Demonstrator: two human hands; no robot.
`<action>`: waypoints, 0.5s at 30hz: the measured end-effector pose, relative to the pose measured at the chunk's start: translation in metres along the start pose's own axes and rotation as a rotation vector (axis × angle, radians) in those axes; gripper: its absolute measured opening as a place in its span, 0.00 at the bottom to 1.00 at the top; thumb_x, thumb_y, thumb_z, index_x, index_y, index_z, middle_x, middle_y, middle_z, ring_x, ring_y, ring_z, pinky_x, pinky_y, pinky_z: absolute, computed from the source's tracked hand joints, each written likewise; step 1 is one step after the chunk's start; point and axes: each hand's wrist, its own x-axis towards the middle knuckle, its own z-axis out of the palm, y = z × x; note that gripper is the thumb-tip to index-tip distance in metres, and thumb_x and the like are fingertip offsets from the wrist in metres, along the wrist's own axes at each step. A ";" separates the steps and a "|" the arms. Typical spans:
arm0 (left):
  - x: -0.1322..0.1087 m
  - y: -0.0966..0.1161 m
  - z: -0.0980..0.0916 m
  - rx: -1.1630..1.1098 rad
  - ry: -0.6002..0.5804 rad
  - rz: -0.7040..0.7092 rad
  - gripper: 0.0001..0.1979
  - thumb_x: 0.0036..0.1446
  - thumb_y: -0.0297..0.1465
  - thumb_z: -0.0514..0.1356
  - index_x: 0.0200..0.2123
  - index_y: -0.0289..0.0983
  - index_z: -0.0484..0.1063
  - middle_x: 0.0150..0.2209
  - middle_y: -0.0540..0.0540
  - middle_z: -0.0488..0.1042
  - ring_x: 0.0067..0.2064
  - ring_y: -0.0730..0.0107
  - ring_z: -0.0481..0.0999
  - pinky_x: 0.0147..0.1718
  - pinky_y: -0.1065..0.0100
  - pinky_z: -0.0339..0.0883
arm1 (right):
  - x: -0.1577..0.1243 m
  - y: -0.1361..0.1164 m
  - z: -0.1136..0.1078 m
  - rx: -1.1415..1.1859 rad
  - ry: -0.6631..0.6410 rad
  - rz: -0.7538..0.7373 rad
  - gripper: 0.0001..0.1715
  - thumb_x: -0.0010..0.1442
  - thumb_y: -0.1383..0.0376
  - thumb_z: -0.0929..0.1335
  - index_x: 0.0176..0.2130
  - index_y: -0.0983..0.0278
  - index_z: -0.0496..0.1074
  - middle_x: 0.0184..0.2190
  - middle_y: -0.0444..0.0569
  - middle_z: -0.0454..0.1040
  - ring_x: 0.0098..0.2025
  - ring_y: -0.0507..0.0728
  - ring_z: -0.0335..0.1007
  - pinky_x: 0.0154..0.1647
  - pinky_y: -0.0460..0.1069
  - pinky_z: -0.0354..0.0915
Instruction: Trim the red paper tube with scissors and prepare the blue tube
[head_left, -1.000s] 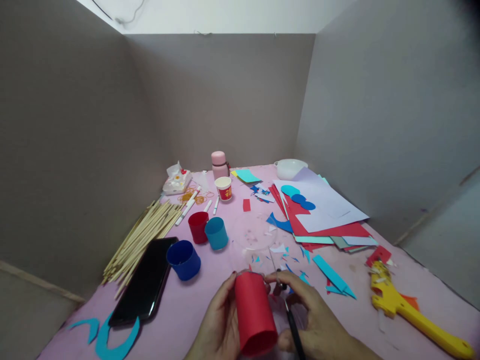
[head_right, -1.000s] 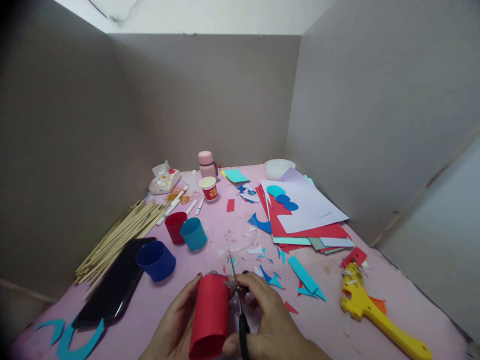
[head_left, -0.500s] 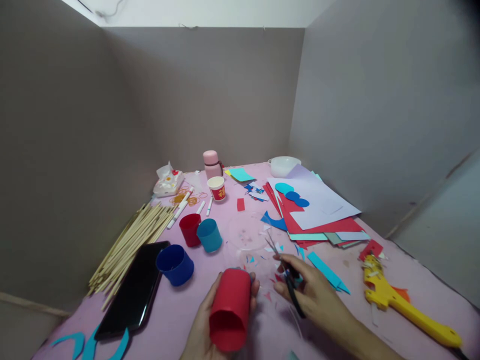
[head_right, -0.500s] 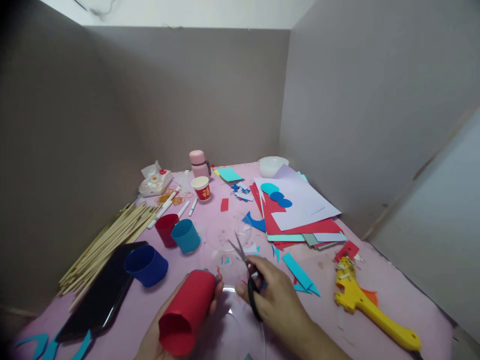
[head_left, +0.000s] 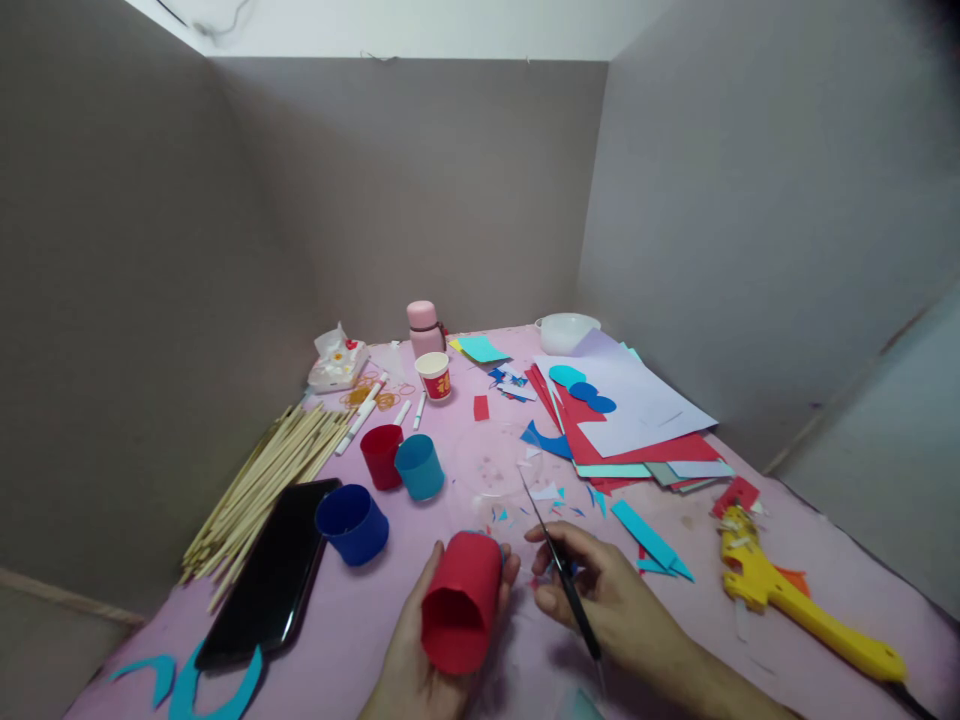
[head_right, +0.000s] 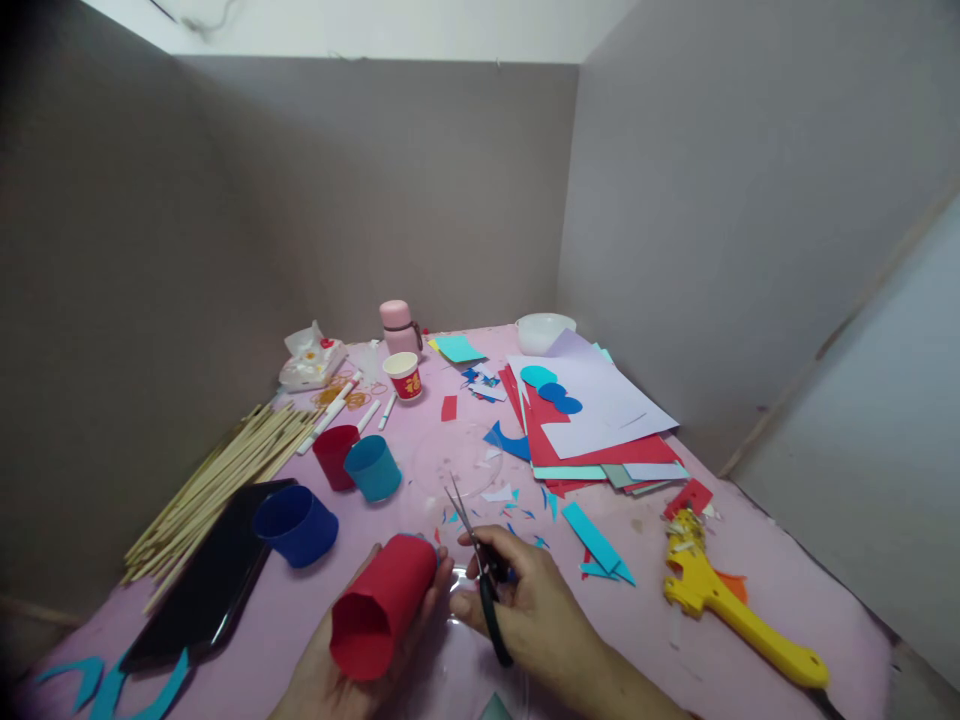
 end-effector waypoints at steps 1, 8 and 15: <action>0.002 0.000 0.000 0.013 0.000 -0.030 0.28 0.63 0.33 0.53 0.62 0.25 0.53 0.35 0.38 0.81 0.35 0.60 0.83 0.35 0.64 0.77 | -0.001 -0.002 0.001 0.000 0.010 -0.017 0.28 0.48 0.53 0.73 0.45 0.63 0.69 0.34 0.47 0.72 0.33 0.55 0.67 0.33 0.49 0.61; 0.011 -0.005 -0.002 0.063 -0.063 -0.043 0.26 0.66 0.34 0.48 0.60 0.21 0.54 0.33 0.36 0.81 0.34 0.60 0.82 0.34 0.64 0.76 | -0.006 -0.004 0.009 -0.204 0.099 -0.095 0.36 0.40 0.48 0.75 0.45 0.63 0.69 0.37 0.49 0.73 0.34 0.58 0.66 0.35 0.51 0.62; 0.017 -0.017 -0.011 0.142 -0.091 0.071 0.16 0.64 0.27 0.51 0.53 0.26 0.64 0.37 0.36 0.82 0.38 0.60 0.82 0.40 0.61 0.75 | -0.006 0.001 0.008 -0.066 0.079 -0.072 0.24 0.48 0.53 0.74 0.42 0.62 0.71 0.28 0.42 0.69 0.30 0.54 0.61 0.30 0.47 0.59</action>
